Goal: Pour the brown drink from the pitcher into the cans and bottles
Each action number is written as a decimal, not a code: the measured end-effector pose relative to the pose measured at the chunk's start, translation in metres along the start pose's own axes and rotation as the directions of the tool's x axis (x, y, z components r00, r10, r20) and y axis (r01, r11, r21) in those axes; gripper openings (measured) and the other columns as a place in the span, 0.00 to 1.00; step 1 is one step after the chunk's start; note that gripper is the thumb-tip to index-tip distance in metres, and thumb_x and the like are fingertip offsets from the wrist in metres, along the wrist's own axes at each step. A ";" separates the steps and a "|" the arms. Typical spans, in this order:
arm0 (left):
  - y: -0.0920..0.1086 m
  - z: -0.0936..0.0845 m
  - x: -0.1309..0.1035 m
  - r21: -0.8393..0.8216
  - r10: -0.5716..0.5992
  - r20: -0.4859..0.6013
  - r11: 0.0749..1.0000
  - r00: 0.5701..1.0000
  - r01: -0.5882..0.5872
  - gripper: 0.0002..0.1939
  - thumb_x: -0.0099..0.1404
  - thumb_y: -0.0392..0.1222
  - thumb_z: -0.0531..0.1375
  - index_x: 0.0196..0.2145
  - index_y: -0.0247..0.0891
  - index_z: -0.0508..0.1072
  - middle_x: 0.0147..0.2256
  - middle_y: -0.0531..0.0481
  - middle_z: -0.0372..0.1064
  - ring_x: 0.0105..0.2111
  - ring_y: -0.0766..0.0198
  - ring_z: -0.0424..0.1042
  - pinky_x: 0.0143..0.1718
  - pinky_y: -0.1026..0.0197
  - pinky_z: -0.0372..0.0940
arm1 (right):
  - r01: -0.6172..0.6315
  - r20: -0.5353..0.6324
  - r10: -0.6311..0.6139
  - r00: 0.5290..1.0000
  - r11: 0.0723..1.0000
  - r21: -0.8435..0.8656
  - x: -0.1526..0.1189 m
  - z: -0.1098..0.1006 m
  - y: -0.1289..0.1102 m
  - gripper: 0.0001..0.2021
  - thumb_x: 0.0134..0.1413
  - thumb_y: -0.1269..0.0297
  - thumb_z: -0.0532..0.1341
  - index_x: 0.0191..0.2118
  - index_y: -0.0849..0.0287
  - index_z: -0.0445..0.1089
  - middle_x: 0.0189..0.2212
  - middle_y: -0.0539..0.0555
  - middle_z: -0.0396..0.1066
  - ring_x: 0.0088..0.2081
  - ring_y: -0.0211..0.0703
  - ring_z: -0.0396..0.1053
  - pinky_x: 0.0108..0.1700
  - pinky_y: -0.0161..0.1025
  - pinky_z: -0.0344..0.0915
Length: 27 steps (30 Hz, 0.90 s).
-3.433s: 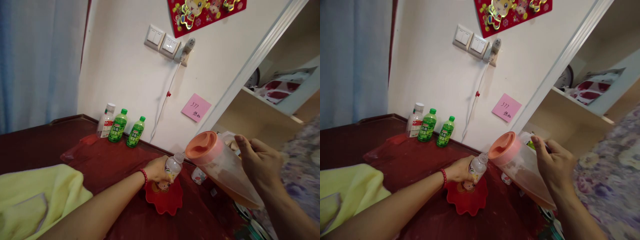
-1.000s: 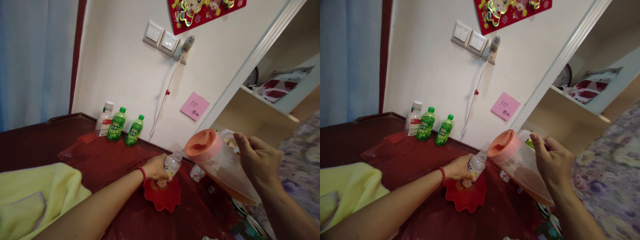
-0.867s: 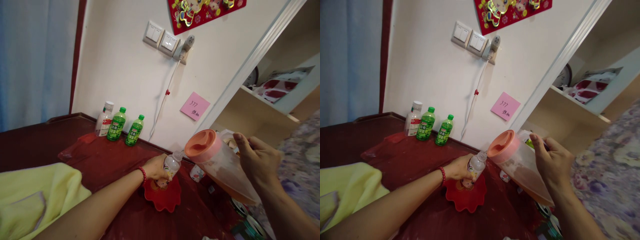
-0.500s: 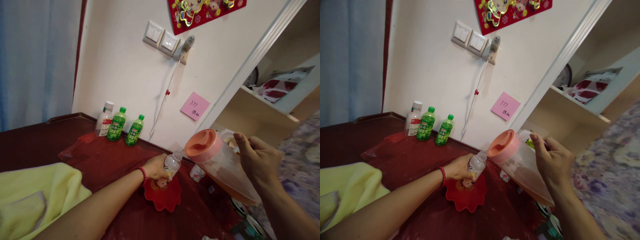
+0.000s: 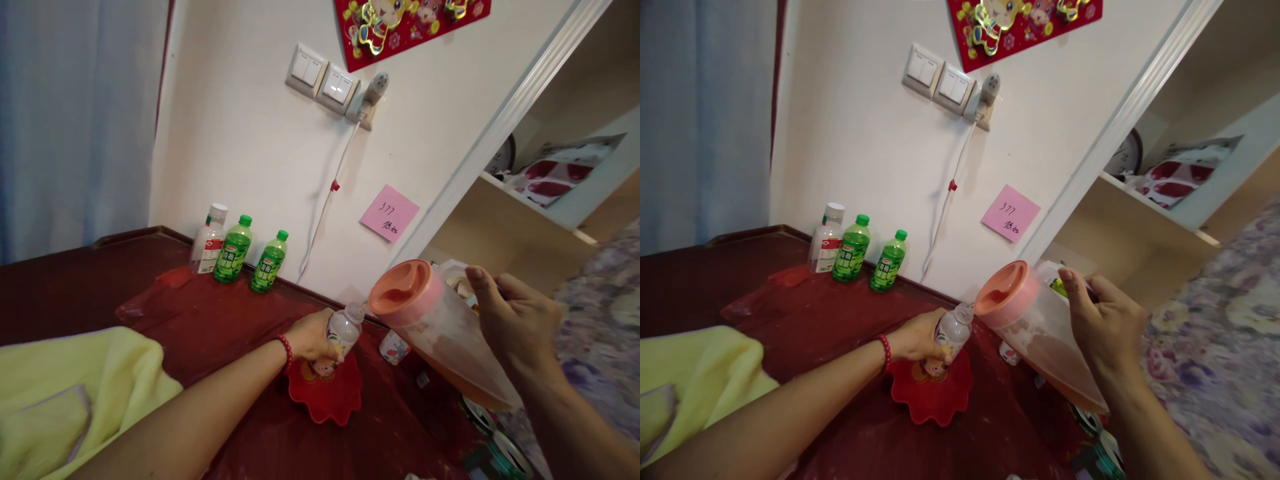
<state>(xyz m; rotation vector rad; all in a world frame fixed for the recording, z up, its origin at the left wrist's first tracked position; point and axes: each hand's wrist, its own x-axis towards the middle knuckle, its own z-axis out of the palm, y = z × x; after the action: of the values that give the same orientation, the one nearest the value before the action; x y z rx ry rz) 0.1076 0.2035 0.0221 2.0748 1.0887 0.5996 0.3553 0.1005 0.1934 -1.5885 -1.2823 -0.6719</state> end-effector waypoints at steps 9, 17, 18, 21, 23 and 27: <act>-0.001 0.000 0.000 -0.019 0.002 -0.001 1.000 1.000 -0.002 0.37 0.46 0.44 0.79 0.53 0.42 0.74 0.52 0.48 0.81 0.52 0.47 0.79 0.46 0.58 0.71 | 0.012 -0.024 -0.012 1.000 1.000 -0.010 0.000 -0.001 -0.002 0.38 0.48 0.19 0.54 0.18 0.53 0.63 0.15 0.49 0.57 0.23 0.43 0.57 0.28 0.41 0.52; 0.001 0.000 -0.002 -0.026 -0.001 -0.005 1.000 1.000 0.000 0.36 0.47 0.42 0.79 0.52 0.43 0.74 0.52 0.49 0.81 0.51 0.48 0.80 0.46 0.59 0.70 | -0.001 -0.005 0.001 1.000 1.000 -0.004 0.000 -0.001 -0.001 0.37 0.47 0.19 0.54 0.19 0.54 0.65 0.16 0.49 0.58 0.23 0.44 0.58 0.29 0.41 0.53; 0.001 0.001 -0.001 -0.028 -0.002 -0.004 1.000 1.000 0.002 0.36 0.47 0.42 0.79 0.52 0.43 0.74 0.52 0.49 0.81 0.51 0.48 0.80 0.46 0.59 0.70 | 0.001 -0.006 -0.001 1.000 1.000 -0.002 0.000 -0.001 -0.001 0.37 0.48 0.20 0.54 0.19 0.54 0.65 0.16 0.49 0.58 0.23 0.44 0.58 0.29 0.41 0.53; 0.000 0.001 -0.001 -0.029 -0.001 -0.003 1.000 1.000 0.001 0.35 0.47 0.43 0.79 0.52 0.43 0.74 0.52 0.49 0.81 0.52 0.47 0.79 0.45 0.59 0.70 | 0.010 -0.012 -0.010 1.000 1.000 0.012 0.000 0.000 -0.002 0.36 0.48 0.22 0.56 0.18 0.54 0.63 0.15 0.48 0.56 0.23 0.42 0.57 0.28 0.41 0.52; 0.000 0.001 -0.001 -0.029 -0.004 -0.005 1.000 1.000 0.004 0.36 0.47 0.43 0.80 0.52 0.43 0.74 0.52 0.49 0.81 0.52 0.47 0.79 0.46 0.58 0.70 | 0.011 -0.009 -0.011 1.000 1.000 0.024 -0.001 -0.001 -0.004 0.35 0.49 0.22 0.56 0.18 0.54 0.62 0.15 0.48 0.55 0.23 0.41 0.55 0.28 0.41 0.51; -0.002 0.002 0.000 -0.045 0.027 -0.001 0.999 1.000 -0.027 0.35 0.47 0.44 0.79 0.52 0.42 0.74 0.52 0.47 0.81 0.52 0.46 0.79 0.48 0.57 0.70 | 0.015 0.002 -0.015 1.000 1.000 0.021 -0.001 -0.002 -0.009 0.38 0.48 0.19 0.54 0.18 0.53 0.61 0.15 0.48 0.54 0.23 0.41 0.54 0.28 0.41 0.50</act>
<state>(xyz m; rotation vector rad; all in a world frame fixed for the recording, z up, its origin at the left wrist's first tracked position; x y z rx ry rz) 0.1080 0.2037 0.0193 2.0533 1.0400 0.6324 0.3470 0.0980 0.1965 -1.5644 -1.3004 -0.6647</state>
